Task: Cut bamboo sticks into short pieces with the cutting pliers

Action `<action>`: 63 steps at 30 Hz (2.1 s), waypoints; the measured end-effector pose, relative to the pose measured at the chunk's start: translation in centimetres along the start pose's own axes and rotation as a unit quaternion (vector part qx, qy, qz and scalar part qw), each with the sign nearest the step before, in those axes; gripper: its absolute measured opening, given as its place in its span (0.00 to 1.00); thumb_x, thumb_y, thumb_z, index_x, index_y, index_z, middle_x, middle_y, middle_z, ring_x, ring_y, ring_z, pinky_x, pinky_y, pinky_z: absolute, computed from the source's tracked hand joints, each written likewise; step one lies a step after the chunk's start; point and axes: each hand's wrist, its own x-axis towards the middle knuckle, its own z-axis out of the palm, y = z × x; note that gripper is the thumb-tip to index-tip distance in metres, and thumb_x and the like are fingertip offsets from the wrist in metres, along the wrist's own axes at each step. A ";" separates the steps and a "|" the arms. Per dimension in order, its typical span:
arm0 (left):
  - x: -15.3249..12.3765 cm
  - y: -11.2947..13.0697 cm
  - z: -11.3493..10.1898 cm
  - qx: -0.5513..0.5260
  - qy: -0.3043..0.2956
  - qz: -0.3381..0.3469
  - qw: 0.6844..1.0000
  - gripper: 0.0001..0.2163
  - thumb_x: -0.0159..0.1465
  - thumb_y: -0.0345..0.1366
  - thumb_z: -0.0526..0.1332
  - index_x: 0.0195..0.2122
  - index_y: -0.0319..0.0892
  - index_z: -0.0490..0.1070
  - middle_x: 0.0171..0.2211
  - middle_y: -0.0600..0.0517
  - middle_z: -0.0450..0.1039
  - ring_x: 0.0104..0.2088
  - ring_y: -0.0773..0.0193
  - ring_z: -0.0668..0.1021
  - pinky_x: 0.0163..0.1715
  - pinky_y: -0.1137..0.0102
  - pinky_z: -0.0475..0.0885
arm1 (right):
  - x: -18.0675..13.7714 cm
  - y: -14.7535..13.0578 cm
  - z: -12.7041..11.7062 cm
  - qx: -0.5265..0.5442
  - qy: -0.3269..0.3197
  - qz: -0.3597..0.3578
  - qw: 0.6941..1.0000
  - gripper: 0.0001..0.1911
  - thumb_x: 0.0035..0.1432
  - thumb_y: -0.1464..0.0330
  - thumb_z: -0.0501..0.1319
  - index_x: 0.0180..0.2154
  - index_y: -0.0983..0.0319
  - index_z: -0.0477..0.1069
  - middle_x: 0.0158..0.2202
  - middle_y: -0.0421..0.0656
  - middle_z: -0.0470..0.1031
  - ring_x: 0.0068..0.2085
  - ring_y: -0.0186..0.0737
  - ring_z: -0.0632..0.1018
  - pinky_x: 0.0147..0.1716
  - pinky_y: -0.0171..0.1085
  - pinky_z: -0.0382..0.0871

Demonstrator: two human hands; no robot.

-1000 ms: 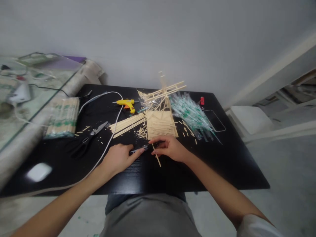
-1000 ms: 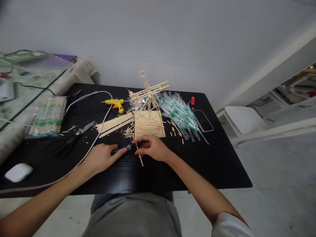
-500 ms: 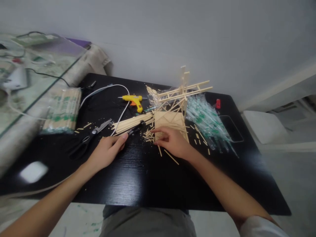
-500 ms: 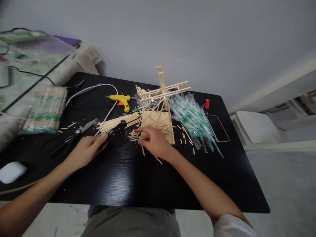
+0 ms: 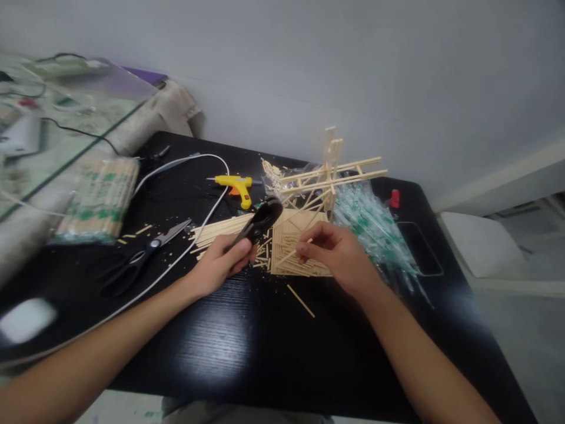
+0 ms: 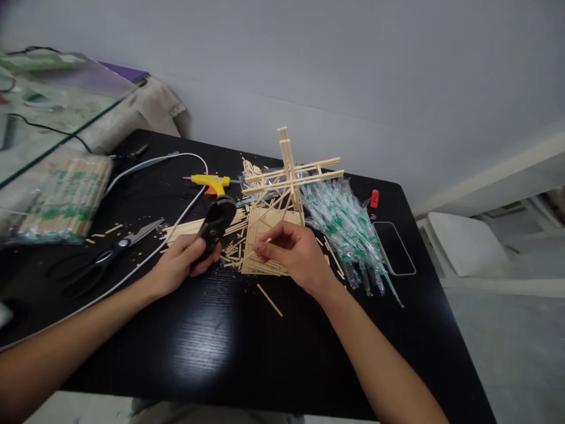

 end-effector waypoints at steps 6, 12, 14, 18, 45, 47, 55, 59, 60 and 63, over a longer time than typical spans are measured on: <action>-1.2 -1.3 0.7 0.041 0.042 0.013 0.998 0.13 0.61 0.46 0.69 0.36 0.39 0.80 0.32 0.50 0.80 0.33 0.62 0.79 0.38 0.68 0.74 | -0.3 0.7 0.3 0.045 0.009 0.030 0.998 0.21 0.47 0.55 0.77 0.29 0.61 0.72 0.26 0.39 0.80 0.26 0.34 0.80 0.31 0.37 0.81; -1.6 -1.4 1.2 0.006 0.078 0.034 0.996 0.12 0.59 0.44 0.70 0.37 0.40 0.81 0.36 0.49 0.82 0.36 0.60 0.81 0.43 0.67 0.76 | -0.4 1.1 0.9 0.031 -0.002 0.042 0.999 0.17 0.50 0.61 0.77 0.29 0.61 0.72 0.26 0.38 0.80 0.27 0.35 0.81 0.33 0.36 0.81; -1.6 -1.4 1.3 0.006 0.094 0.028 0.995 0.12 0.59 0.44 0.70 0.36 0.40 0.81 0.33 0.50 0.81 0.33 0.61 0.80 0.39 0.68 0.76 | -0.4 1.3 0.9 0.016 -0.007 0.044 0.999 0.17 0.49 0.61 0.77 0.29 0.61 0.72 0.26 0.38 0.79 0.28 0.35 0.81 0.33 0.36 0.81; -1.5 -1.3 1.3 0.019 0.129 0.023 0.991 0.12 0.59 0.45 0.70 0.34 0.40 0.80 0.29 0.51 0.79 0.30 0.64 0.78 0.34 0.70 0.75 | -0.5 1.6 0.8 -0.011 -0.024 0.057 0.998 0.17 0.48 0.61 0.77 0.28 0.62 0.73 0.27 0.39 0.79 0.28 0.35 0.80 0.33 0.35 0.78; -1.7 -1.9 1.0 0.115 0.040 0.090 0.989 0.10 0.66 0.42 0.64 0.36 0.40 0.77 0.31 0.52 0.79 0.32 0.64 0.79 0.36 0.71 0.74 | -1.4 3.3 3.6 0.049 -0.138 0.131 0.980 0.12 0.56 0.60 0.71 0.37 0.62 0.77 0.31 0.40 0.79 0.29 0.36 0.81 0.30 0.33 0.75; -1.9 -2.0 0.9 0.148 0.043 0.097 0.983 0.10 0.68 0.42 0.62 0.38 0.40 0.77 0.33 0.52 0.80 0.33 0.64 0.79 0.37 0.71 0.74 | -1.3 2.9 3.4 0.056 -0.121 0.118 0.984 0.14 0.54 0.60 0.73 0.37 0.62 0.78 0.30 0.40 0.79 0.29 0.36 0.81 0.29 0.33 0.75; -2.2 -1.8 0.4 0.346 0.111 0.153 0.919 0.11 0.67 0.35 0.59 0.50 0.45 0.71 0.43 0.51 0.81 0.41 0.60 0.82 0.43 0.69 0.75 | -1.6 0.6 2.2 0.071 -0.062 0.059 0.994 0.16 0.50 0.60 0.76 0.36 0.62 0.79 0.29 0.39 0.79 0.28 0.36 0.80 0.28 0.34 0.77; -2.1 -2.0 0.3 0.408 0.129 0.162 0.889 0.14 0.65 0.34 0.59 0.52 0.45 0.69 0.43 0.50 0.80 0.42 0.57 0.82 0.41 0.66 0.75 | -1.7 0.3 2.1 0.053 -0.055 0.035 0.996 0.15 0.51 0.61 0.76 0.36 0.62 0.79 0.27 0.39 0.79 0.26 0.35 0.79 0.26 0.33 0.76; -2.1 -2.0 0.2 0.417 0.128 0.165 0.885 0.15 0.65 0.34 0.59 0.52 0.45 0.68 0.43 0.50 0.80 0.42 0.57 0.82 0.41 0.66 0.75 | -1.7 0.2 2.0 0.046 -0.055 0.031 0.997 0.14 0.52 0.61 0.75 0.36 0.62 0.79 0.26 0.39 0.79 0.25 0.34 0.78 0.25 0.33 0.75; -2.0 -2.0 0.2 0.434 0.123 0.169 0.876 0.14 0.64 0.33 0.59 0.51 0.45 0.68 0.43 0.50 0.79 0.41 0.57 0.82 0.40 0.66 0.75 | -1.7 0.1 1.9 0.022 -0.059 0.024 0.998 0.11 0.54 0.62 0.74 0.36 0.62 0.80 0.26 0.39 0.79 0.25 0.33 0.77 0.26 0.33 0.75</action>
